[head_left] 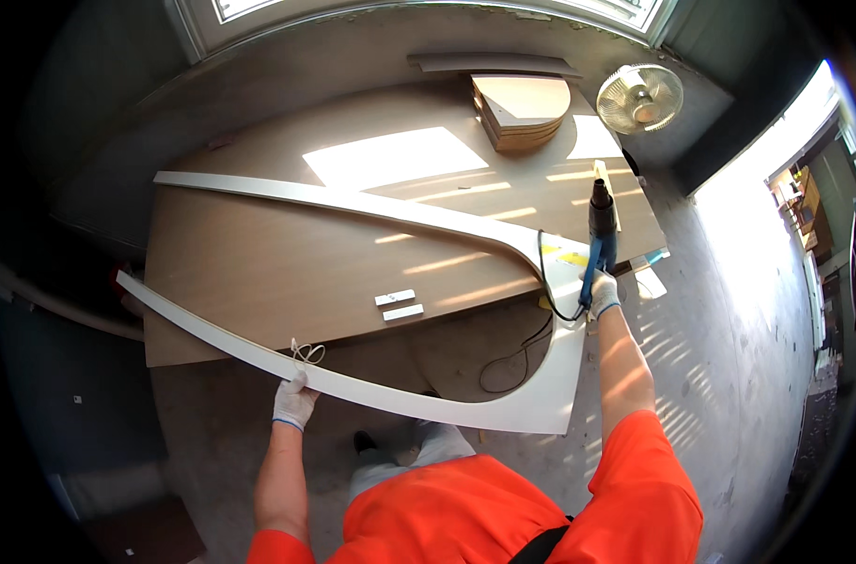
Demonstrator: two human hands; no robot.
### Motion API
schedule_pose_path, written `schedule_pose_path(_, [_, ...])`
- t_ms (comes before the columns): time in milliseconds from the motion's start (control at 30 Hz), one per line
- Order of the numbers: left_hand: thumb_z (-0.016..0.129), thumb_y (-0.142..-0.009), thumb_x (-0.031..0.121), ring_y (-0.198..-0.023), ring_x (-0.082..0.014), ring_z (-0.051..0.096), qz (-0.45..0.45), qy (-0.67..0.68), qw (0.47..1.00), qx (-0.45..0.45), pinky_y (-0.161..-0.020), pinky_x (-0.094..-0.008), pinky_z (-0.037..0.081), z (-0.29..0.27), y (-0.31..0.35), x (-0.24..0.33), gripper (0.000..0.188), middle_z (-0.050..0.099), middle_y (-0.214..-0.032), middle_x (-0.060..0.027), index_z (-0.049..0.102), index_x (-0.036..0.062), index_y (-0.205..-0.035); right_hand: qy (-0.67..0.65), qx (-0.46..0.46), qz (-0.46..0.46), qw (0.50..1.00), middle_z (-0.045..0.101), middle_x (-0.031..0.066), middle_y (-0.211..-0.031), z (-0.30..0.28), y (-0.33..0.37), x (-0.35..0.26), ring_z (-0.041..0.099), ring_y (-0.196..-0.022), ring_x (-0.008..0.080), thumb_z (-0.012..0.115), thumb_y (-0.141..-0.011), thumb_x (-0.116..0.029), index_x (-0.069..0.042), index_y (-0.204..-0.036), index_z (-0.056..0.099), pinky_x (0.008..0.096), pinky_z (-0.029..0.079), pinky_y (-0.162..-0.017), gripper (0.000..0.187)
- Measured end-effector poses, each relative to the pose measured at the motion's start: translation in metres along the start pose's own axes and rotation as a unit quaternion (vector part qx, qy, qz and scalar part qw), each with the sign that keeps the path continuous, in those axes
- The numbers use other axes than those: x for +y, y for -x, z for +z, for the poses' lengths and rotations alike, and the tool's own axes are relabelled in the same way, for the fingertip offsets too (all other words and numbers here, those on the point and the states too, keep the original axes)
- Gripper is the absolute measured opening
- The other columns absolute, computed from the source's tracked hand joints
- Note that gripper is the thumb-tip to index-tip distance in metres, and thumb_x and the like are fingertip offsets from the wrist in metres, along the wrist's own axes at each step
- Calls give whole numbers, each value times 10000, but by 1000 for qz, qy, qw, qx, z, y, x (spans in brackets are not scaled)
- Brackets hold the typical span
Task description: The person uses a heat gun to warm a white edge band on a large white panel with a circular cutout. They then use a metal scraper to press the band firmly onto the panel's edge, working along the curved and straight sections to ensure adhesion.
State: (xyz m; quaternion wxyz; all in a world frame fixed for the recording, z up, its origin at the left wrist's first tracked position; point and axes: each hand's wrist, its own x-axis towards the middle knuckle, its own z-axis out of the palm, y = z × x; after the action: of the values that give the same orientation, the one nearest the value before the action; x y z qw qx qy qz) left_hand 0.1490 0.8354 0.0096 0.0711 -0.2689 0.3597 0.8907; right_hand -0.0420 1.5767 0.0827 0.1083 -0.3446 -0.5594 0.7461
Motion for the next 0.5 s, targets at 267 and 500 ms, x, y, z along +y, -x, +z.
schedule_pose_path(267, [374,-1142,625,-1325,-360,606,52,37,952,299,-1133,-575,502,27,-5,26,661,620,-1441,-125,528,117,-1536,-3,52,143,988,731,53,-832,39,-20,4,678,-624,223,784,-894,-151,-77,-927,765,380,567,-586,83])
schedule_pose_path(500, [267,-1127,695,-1565,-382,408,100,37,954,280,-1303,-494,313,25,-28,22,863,389,-1729,-172,311,57,-1706,-104,304,-168,932,757,96,-1130,-66,-55,-180,733,-937,244,874,-858,-144,27,-1213,726,401,603,-829,420])
